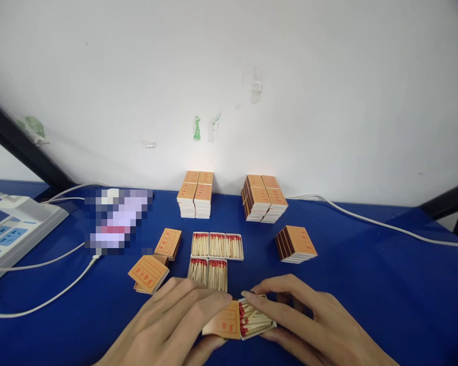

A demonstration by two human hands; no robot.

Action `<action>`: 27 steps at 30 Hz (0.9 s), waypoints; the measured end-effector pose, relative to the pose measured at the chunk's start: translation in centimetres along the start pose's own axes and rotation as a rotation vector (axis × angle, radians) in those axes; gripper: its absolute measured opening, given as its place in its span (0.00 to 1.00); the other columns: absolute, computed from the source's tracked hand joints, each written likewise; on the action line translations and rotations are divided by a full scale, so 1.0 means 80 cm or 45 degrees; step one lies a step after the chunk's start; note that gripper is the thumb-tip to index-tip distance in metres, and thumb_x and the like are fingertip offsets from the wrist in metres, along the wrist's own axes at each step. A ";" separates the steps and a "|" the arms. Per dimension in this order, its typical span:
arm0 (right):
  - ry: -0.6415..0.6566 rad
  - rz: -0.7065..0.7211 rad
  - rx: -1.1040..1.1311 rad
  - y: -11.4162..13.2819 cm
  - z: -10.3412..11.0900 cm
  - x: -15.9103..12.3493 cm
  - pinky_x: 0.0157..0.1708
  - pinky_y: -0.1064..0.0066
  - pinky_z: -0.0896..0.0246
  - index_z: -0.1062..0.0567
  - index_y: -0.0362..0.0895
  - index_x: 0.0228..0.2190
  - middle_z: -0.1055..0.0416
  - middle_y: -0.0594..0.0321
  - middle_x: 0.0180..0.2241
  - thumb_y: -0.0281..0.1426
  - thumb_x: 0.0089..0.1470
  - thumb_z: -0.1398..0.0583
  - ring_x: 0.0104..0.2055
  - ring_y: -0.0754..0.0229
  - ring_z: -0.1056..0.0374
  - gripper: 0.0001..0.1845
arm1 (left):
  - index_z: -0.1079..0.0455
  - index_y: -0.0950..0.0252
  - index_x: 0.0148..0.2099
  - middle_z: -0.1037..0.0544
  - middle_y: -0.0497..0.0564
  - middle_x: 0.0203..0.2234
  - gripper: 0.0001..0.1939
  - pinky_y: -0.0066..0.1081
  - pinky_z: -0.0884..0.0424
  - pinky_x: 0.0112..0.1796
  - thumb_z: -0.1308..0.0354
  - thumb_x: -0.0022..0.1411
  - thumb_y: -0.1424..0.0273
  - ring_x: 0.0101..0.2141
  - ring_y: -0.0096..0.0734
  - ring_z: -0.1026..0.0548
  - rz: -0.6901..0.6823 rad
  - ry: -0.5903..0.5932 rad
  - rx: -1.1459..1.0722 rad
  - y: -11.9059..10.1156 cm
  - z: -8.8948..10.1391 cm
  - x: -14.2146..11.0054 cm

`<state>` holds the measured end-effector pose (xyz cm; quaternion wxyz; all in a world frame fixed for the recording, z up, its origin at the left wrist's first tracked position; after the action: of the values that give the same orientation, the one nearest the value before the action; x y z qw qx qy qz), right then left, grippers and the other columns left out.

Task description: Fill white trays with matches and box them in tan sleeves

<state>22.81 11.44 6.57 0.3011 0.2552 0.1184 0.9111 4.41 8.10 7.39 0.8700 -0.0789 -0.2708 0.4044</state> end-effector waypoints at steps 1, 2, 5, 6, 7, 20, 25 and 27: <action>0.015 -0.016 -0.006 -0.002 -0.001 -0.001 0.41 0.74 0.16 0.25 0.61 0.69 0.16 0.61 0.55 0.37 0.81 0.45 0.44 0.62 0.14 0.22 | 0.32 0.60 0.69 0.12 0.52 0.54 0.14 0.34 0.17 0.52 0.47 0.87 0.68 0.51 0.37 0.13 0.000 -0.003 0.010 0.000 0.001 -0.001; 0.033 -0.034 -0.002 -0.003 -0.003 -0.003 0.39 0.74 0.16 0.24 0.64 0.69 0.16 0.62 0.55 0.35 0.80 0.44 0.41 0.62 0.15 0.23 | 0.32 0.60 0.69 0.12 0.52 0.55 0.15 0.35 0.17 0.54 0.46 0.87 0.68 0.52 0.37 0.13 0.005 -0.012 0.028 0.000 0.002 -0.003; 0.064 -0.115 0.036 -0.009 -0.006 -0.007 0.35 0.75 0.16 0.21 0.66 0.66 0.15 0.64 0.52 0.33 0.78 0.42 0.37 0.62 0.16 0.24 | 0.31 0.59 0.69 0.12 0.50 0.56 0.15 0.36 0.17 0.58 0.45 0.87 0.66 0.53 0.38 0.12 0.019 -0.037 0.075 0.001 0.003 -0.006; 0.085 -0.170 0.074 -0.013 -0.008 -0.008 0.35 0.75 0.16 0.20 0.66 0.65 0.14 0.65 0.50 0.34 0.77 0.41 0.37 0.62 0.16 0.22 | 0.31 0.58 0.69 0.12 0.50 0.55 0.15 0.36 0.17 0.58 0.45 0.87 0.65 0.53 0.37 0.12 0.022 -0.036 0.081 0.002 0.002 -0.007; 0.098 -0.247 0.124 -0.018 -0.011 -0.008 0.33 0.76 0.17 0.18 0.65 0.63 0.13 0.65 0.47 0.36 0.77 0.40 0.36 0.62 0.16 0.20 | 0.31 0.58 0.69 0.12 0.49 0.55 0.14 0.35 0.17 0.59 0.44 0.87 0.65 0.53 0.37 0.12 0.024 -0.036 0.082 0.003 0.002 -0.008; 0.067 -0.621 0.369 -0.043 -0.025 -0.005 0.22 0.83 0.23 0.15 0.62 0.50 0.15 0.74 0.28 0.45 0.75 0.36 0.24 0.64 0.18 0.09 | 0.30 0.59 0.68 0.11 0.51 0.54 0.15 0.33 0.16 0.59 0.45 0.87 0.61 0.53 0.37 0.12 0.003 -0.103 0.077 0.001 0.009 -0.007; 0.126 -0.450 0.311 -0.029 -0.018 -0.004 0.23 0.79 0.20 0.15 0.66 0.56 0.12 0.70 0.36 0.34 0.75 0.37 0.28 0.61 0.15 0.17 | 0.28 0.58 0.66 0.11 0.50 0.50 0.14 0.31 0.15 0.55 0.39 0.84 0.64 0.48 0.35 0.11 0.023 -0.144 -0.171 0.008 0.012 -0.003; 0.142 -0.465 0.369 -0.030 -0.020 -0.005 0.26 0.79 0.19 0.16 0.66 0.59 0.12 0.70 0.35 0.33 0.75 0.37 0.29 0.61 0.15 0.19 | 0.28 0.57 0.67 0.11 0.50 0.50 0.14 0.33 0.14 0.53 0.39 0.84 0.64 0.47 0.36 0.11 0.036 -0.141 -0.181 0.006 0.014 -0.001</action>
<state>23.41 13.01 4.17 0.4141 0.2193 0.3084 0.8279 3.44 8.30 8.14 0.8402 -0.1219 -0.3452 0.4001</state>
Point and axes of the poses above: each hand's wrist, its own x-axis towards the middle knuckle, its own z-axis out of the back of the hand, y = z × x, the point moved 10 cm from there along x, towards the middle knuckle
